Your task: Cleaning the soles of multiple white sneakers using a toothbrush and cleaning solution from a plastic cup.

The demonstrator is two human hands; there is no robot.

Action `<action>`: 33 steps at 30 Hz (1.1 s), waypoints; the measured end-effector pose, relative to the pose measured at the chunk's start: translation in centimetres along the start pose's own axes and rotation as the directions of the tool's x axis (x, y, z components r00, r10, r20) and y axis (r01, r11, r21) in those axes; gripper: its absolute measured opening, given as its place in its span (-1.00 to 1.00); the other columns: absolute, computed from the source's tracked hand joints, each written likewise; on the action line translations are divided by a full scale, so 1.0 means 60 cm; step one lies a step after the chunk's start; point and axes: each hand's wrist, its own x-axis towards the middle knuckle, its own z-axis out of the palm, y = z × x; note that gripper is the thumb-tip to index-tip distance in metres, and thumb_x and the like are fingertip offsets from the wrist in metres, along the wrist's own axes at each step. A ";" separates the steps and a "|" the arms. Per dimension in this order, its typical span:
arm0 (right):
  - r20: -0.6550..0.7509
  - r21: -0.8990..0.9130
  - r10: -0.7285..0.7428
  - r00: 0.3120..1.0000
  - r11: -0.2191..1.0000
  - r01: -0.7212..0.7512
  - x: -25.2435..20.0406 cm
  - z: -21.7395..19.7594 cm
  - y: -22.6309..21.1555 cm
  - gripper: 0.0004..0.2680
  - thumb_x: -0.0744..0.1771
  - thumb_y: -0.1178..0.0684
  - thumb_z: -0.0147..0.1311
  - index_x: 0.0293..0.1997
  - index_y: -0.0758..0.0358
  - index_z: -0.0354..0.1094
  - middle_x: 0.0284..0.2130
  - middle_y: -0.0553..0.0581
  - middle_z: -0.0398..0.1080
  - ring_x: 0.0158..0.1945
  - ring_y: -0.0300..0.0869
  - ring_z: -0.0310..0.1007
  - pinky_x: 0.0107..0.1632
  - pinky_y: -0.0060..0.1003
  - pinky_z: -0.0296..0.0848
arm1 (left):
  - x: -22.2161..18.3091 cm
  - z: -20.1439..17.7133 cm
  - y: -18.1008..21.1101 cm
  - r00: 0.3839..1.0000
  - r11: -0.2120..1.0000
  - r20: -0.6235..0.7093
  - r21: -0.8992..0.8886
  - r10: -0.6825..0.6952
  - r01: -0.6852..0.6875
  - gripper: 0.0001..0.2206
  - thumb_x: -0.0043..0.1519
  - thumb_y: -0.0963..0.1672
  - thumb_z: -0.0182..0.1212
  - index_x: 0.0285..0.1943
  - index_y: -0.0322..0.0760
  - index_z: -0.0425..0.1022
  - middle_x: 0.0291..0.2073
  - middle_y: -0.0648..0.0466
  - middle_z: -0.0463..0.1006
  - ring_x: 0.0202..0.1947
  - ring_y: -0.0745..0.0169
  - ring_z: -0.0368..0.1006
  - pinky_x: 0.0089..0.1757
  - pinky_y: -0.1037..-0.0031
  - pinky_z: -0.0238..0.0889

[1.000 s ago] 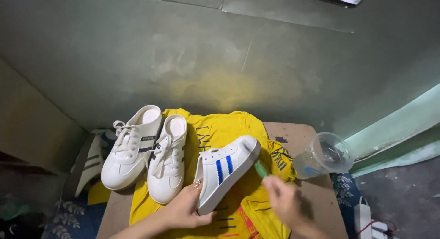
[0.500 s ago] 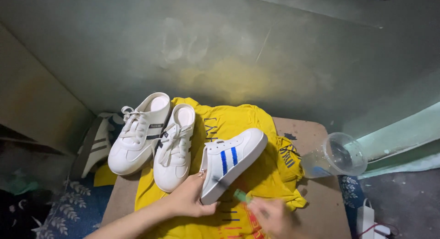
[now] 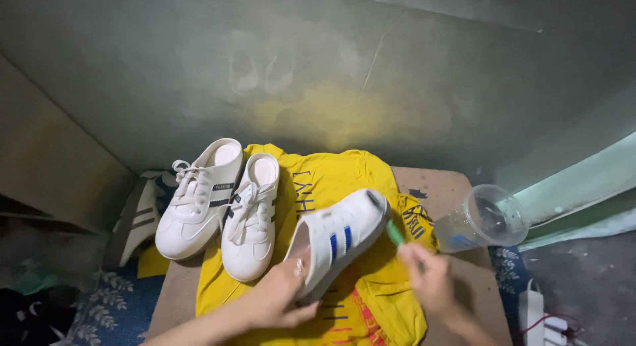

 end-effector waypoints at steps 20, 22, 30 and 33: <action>0.228 0.269 0.178 0.957 0.933 -0.238 -0.067 0.044 -0.003 -0.77 0.39 0.04 0.00 -0.45 0.21 0.49 -0.61 -0.01 0.40 -0.56 -0.27 0.35 -0.49 -0.42 0.34 | 0.033 0.103 -0.018 0.728 0.435 0.091 -0.749 -0.679 0.499 -0.27 0.22 0.00 0.26 0.53 -0.36 0.08 0.51 -0.08 0.21 0.48 0.15 0.14 0.38 0.40 -0.11; 0.256 0.284 0.153 0.955 0.932 -0.226 -0.051 0.036 -0.008 -0.73 0.41 -0.02 -0.01 -0.48 0.19 0.47 -0.67 -0.05 0.31 -0.61 -0.30 0.22 -0.53 -0.37 0.18 | 0.051 0.120 -0.023 0.668 -0.019 0.106 -0.991 -0.737 0.136 -0.43 0.24 -0.15 0.21 0.47 -0.38 0.22 0.45 -0.10 0.39 0.40 0.15 0.31 0.36 0.39 0.05; 0.188 0.085 0.466 0.865 0.869 -0.487 -0.032 0.024 0.004 -0.87 0.33 0.12 0.19 -0.17 0.19 0.71 -0.54 0.02 0.66 -0.70 -0.37 0.25 -0.65 -0.49 0.19 | 0.153 0.082 0.031 0.577 -0.308 0.187 -0.944 -0.795 -0.118 -0.45 0.33 -0.05 -0.11 0.53 -0.31 0.26 0.41 -0.14 0.39 0.39 -0.03 0.28 0.38 0.25 -0.01; 0.144 0.073 0.421 0.896 0.898 -0.434 -0.008 0.010 0.035 -0.75 0.40 -0.02 0.09 -0.41 0.24 0.60 -0.79 -0.06 0.27 -0.79 -0.35 0.04 -0.71 -0.46 0.03 | 0.154 0.085 0.035 0.614 -0.166 0.070 -0.981 -0.786 -0.101 -0.40 0.18 -0.18 -0.03 0.48 -0.50 0.27 0.42 -0.20 0.40 0.42 -0.06 0.28 0.40 0.23 -0.03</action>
